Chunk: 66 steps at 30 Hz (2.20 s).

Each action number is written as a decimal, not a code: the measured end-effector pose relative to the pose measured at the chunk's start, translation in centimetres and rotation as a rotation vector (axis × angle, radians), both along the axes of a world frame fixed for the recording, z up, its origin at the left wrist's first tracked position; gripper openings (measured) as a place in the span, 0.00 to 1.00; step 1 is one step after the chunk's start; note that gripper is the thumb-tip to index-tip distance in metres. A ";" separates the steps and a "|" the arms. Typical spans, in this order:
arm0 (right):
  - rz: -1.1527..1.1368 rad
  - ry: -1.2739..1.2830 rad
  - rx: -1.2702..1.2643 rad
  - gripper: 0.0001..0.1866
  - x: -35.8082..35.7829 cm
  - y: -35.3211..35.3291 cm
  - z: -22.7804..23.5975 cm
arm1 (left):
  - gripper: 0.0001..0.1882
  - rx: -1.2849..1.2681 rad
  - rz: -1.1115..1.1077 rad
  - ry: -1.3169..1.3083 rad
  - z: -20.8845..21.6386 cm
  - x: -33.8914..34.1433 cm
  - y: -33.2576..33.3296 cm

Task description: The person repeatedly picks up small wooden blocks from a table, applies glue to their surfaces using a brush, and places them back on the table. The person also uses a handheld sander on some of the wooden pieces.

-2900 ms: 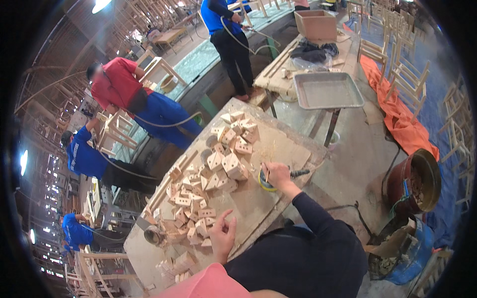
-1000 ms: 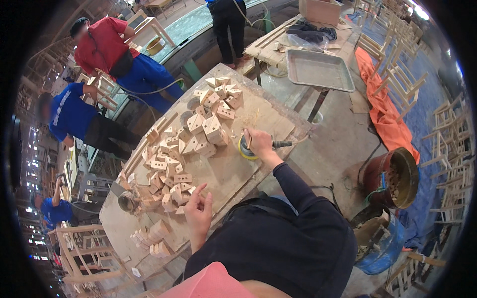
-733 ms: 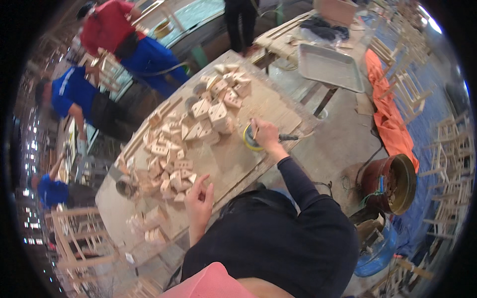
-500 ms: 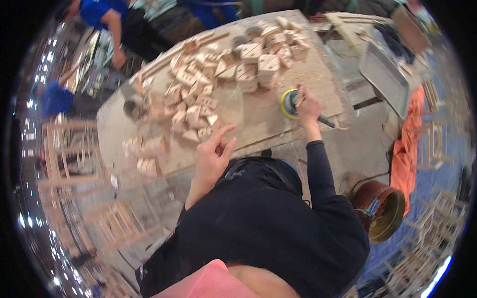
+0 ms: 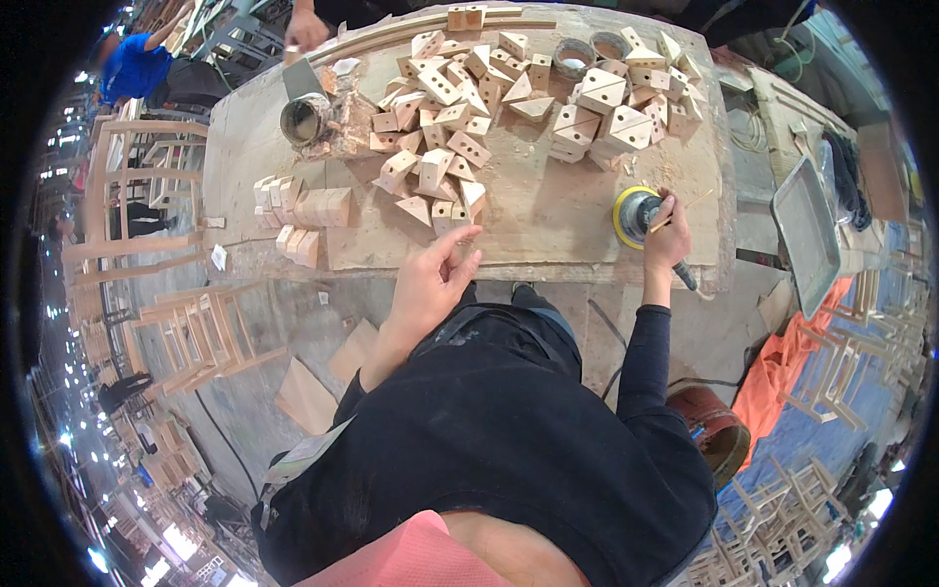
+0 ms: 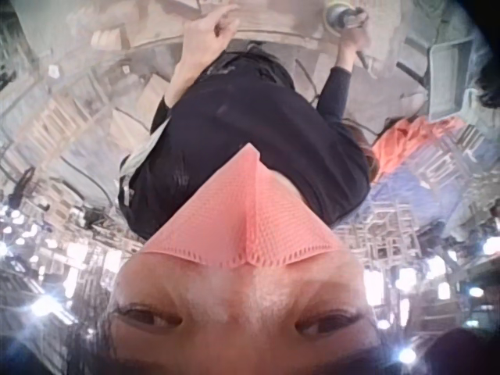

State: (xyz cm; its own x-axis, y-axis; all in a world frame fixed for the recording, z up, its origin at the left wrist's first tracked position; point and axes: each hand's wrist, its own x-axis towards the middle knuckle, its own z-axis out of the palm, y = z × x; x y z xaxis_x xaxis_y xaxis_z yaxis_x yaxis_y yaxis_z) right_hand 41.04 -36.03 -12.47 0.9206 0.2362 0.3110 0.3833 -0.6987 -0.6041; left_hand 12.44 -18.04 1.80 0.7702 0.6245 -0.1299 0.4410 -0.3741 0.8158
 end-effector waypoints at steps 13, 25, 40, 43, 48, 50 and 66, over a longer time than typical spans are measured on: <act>-0.007 -0.014 -0.035 0.15 -0.3 0.4 -0.1 | 0.20 0.367 0.093 0.244 -6.7 -2.8 15.7; 0.018 0.030 0.003 0.13 1.0 -0.2 -0.3 | 0.20 0.360 -0.165 0.061 -5.6 6.0 15.8; -0.020 -0.013 -0.306 0.24 20.6 6.6 -1.9 | 0.17 0.172 0.065 0.017 -5.8 3.4 13.0; 0.176 -0.042 -0.356 0.22 21.1 8.0 -2.4 | 0.17 0.195 0.160 0.067 -5.8 1.0 12.8; 0.224 -0.118 -0.373 0.19 22.2 4.9 -1.9 | 0.17 0.254 0.184 0.121 -5.4 -0.8 14.6; 0.165 -0.318 -0.298 0.22 22.7 2.5 -0.8 | 0.19 0.257 0.173 0.136 -6.1 -1.0 15.4; 0.236 0.903 1.212 0.14 -10.5 7.3 10.7 | 0.27 -0.158 0.144 -0.023 -5.8 0.7 14.0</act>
State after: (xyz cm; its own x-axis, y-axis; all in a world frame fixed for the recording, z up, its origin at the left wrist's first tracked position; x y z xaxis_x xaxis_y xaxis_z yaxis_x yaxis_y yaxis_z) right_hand 30.55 -28.71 -1.80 0.8813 0.4247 -0.2073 -0.3862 0.3944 -0.8338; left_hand 13.10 -4.05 -4.03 0.6786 0.7013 -0.2184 0.4613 -0.1756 0.8697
